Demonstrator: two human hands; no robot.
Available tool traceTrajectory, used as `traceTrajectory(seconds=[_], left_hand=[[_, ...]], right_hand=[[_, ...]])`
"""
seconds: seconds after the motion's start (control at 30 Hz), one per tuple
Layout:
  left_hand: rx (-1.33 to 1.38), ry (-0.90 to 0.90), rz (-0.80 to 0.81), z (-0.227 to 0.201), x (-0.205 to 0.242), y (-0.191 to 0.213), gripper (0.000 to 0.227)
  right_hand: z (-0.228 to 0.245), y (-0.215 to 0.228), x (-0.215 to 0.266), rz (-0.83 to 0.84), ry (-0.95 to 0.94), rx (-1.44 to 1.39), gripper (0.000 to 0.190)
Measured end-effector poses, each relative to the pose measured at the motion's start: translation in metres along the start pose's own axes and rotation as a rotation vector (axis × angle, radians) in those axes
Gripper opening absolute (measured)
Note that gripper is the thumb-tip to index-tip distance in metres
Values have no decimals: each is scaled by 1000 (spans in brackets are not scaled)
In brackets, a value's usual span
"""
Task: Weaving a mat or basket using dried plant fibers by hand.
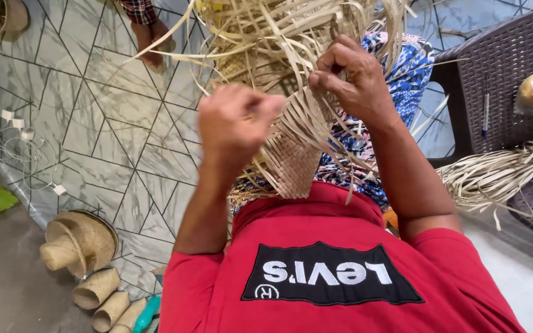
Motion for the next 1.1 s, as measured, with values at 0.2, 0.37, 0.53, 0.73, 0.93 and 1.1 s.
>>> traceTrajectory(seconds=[0.2, 0.37, 0.53, 0.73, 0.93, 1.1], left_hand=[[-52, 90, 211, 31, 6, -82, 30], [193, 172, 114, 50, 9, -96, 8], [1025, -86, -74, 52, 36, -115, 17], [1566, 394, -256, 72, 63, -123, 36], [1267, 321, -230, 72, 53, -125, 32], [1038, 253, -171, 53, 56, -128, 29]], right_hand=[[7, -2, 3, 81, -96, -287, 11], [28, -8, 17, -45, 105, 32, 5], [98, -37, 35, -299, 357, 320, 22], [108, -54, 31, -128, 394, 39, 22], [114, -36, 36, -146, 408, 31, 25], [86, -35, 33, -154, 397, 38, 24]])
Point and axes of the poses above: each hand's wrist, its own x-axis away from the middle knuckle, its own y-axis out of the back of the hand, z = x × y, the point moved 7 cm from there along -x, towards the middle knuckle, and after that the axes turned 12 degrees about -y, right-handed, at the moved point
